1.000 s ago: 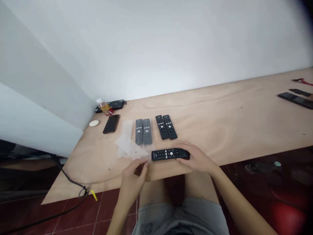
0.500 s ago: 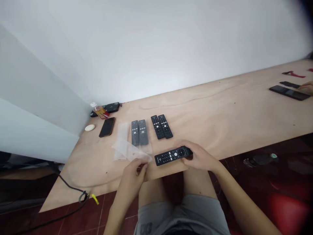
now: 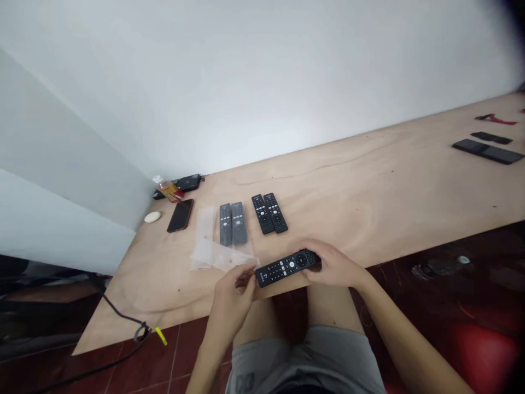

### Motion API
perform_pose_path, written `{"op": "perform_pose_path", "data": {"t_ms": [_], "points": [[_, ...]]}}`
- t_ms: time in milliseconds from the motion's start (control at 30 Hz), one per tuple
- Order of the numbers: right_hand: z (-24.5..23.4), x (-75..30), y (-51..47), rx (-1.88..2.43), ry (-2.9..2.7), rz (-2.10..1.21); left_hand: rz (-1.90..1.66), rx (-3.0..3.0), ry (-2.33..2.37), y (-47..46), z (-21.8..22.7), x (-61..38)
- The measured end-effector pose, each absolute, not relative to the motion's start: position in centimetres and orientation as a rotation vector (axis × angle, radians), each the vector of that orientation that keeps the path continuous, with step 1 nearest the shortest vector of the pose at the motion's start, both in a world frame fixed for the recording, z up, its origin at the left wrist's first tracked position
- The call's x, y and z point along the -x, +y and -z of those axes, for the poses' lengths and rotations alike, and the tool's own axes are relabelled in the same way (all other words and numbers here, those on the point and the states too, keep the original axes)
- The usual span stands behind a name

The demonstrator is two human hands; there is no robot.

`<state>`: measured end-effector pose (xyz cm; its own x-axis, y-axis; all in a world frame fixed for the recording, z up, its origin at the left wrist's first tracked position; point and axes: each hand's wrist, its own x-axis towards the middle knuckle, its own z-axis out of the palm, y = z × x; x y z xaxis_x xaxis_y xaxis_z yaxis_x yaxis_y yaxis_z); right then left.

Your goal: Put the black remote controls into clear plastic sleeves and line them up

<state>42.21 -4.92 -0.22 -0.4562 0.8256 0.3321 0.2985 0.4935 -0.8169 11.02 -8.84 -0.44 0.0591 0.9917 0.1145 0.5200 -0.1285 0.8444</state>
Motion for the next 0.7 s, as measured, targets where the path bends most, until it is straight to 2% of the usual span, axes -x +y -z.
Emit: {"op": "perform_pose_path", "data": {"t_ms": [200, 500, 700], "points": [[0.6, -42.2, -4.9, 0.957, -1.983, -0.852, -1.065, -1.740, 1.516, -9.4, -0.4, -12.4], [0.7, -42.2, -4.9, 0.981, -1.961, -0.828, -0.866, -2.373, 1.526, -9.2, -0.7, -11.6], [0.4, -42.1, -4.9, 0.945, -1.960, -0.865, -0.796, -2.431, 1.352, -7.5, -0.4, -10.2]]}}
